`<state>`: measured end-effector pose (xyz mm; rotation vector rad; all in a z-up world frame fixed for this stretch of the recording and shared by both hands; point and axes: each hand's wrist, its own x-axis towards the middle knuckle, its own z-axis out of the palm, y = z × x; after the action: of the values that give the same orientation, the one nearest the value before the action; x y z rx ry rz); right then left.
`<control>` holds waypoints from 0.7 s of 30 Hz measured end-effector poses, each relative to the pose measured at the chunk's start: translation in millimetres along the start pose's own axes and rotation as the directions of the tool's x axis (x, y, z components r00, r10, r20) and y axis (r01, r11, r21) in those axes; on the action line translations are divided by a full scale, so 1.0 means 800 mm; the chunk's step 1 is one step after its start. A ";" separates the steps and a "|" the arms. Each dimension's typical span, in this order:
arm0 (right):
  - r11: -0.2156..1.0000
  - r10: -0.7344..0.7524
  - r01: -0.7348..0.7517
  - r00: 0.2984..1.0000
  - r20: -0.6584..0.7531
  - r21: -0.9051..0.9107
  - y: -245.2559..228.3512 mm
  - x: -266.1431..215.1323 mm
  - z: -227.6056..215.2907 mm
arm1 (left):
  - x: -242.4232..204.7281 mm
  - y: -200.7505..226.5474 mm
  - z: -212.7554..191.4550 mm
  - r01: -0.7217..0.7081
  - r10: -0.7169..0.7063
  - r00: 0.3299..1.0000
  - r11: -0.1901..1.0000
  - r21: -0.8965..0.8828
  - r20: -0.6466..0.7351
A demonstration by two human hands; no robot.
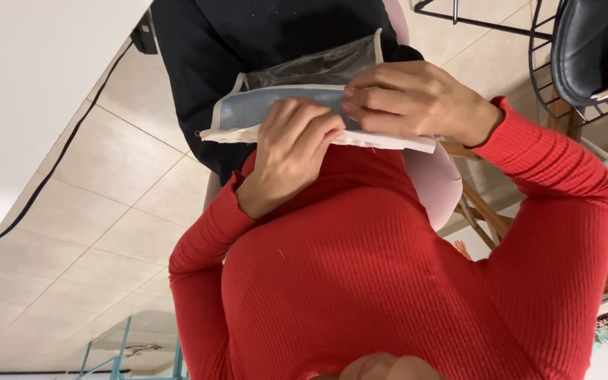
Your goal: Hand sewing a small fabric and plastic pouch at a workbench.
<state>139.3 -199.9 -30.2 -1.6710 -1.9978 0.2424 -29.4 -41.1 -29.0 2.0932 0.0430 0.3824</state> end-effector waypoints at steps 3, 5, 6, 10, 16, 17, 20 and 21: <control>1.000 -0.026 0.026 1.000 -0.001 0.008 -0.001 0.000 0.003 | 0.004 0.004 -0.005 0.079 -0.076 0.996 0.993 -0.085 0.040; 0.999 -0.040 0.041 0.999 -0.009 0.019 -0.001 -0.001 0.004 | 0.006 0.005 -0.007 0.100 -0.095 0.994 0.990 -0.100 0.052; 0.999 -0.022 0.022 1.000 -0.003 0.045 -0.001 -0.002 0.002 | 0.007 0.006 -0.008 0.112 -0.107 0.993 0.989 -0.098 0.056; 0.988 0.057 -0.058 0.998 0.012 0.143 0.002 -0.010 0.004 | 0.004 0.000 -0.001 0.129 -0.127 0.992 0.985 -0.112 0.029; 0.957 0.087 -0.101 0.994 0.064 0.273 0.007 -0.001 -0.007 | 0.012 0.011 -0.009 0.128 -0.126 0.992 0.988 -0.091 0.032; 0.957 0.087 -0.101 0.994 0.063 0.271 0.009 -0.002 -0.005 | 0.012 0.011 -0.008 0.127 -0.124 0.992 0.988 -0.091 0.032; 0.970 0.071 -0.088 0.994 0.084 0.228 0.017 -0.001 -0.017 | 0.011 0.010 -0.007 0.135 -0.134 0.991 0.986 -0.094 0.017; 0.992 0.125 -0.123 0.989 0.084 -0.030 0.022 0.003 -0.034 | 0.011 0.009 -0.007 0.145 -0.143 0.989 0.985 -0.092 0.022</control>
<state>168.0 -198.5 -14.2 -1.8319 -1.9676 0.3407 -23.9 -38.6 -18.1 1.9867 0.1633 0.2753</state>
